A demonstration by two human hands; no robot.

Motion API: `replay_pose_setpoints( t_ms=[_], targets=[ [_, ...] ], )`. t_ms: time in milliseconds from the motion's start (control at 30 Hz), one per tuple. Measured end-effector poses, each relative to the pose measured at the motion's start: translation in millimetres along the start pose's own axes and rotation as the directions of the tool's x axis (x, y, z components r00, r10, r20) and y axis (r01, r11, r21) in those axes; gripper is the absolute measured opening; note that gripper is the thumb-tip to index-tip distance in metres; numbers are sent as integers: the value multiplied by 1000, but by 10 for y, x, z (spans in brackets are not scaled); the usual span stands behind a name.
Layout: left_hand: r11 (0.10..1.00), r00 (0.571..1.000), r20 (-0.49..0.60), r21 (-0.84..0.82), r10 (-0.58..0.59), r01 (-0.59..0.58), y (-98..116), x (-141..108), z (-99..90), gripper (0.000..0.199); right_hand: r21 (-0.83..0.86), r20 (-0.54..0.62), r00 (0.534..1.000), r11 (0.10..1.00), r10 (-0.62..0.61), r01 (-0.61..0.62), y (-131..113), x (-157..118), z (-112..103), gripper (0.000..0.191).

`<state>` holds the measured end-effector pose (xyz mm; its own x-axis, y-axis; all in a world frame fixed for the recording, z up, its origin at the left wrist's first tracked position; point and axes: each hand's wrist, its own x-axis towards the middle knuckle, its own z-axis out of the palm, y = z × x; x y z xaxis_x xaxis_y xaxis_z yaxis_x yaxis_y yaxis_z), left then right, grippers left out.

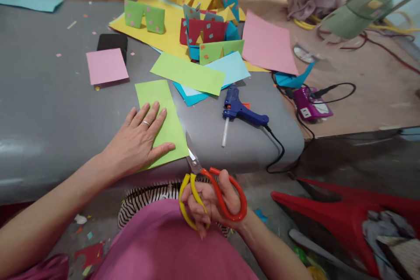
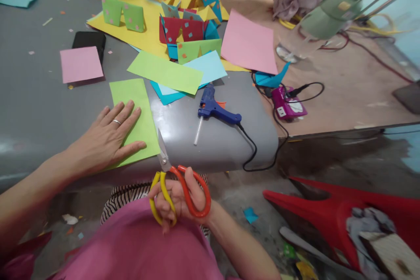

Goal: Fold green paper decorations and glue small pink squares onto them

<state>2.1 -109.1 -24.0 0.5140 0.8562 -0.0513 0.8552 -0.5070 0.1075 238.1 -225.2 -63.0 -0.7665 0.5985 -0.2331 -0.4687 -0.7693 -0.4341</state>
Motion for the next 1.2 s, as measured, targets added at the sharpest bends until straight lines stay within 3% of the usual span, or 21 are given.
replay_pose_setpoints(
  t_ms=[533,733,933,1200],
  targets=[
    [996,992,-100,59,72,-67,125,-232,78,98,-1,12,1000,1000,3,-3,4,19,-3,90],
    [995,993,-96,70,73,-67,122,-225,87,99,57,-18,1000,998,2,-1,-8,23,18,96],
    [996,993,-93,63,71,-65,117,-225,78,101,133,25,1000,991,1,-5,-28,114,53,100],
    [993,994,-41,74,100,-97,100,-342,-3,99,76,28,1000,997,12,-14,3,149,14,98]
  ],
)
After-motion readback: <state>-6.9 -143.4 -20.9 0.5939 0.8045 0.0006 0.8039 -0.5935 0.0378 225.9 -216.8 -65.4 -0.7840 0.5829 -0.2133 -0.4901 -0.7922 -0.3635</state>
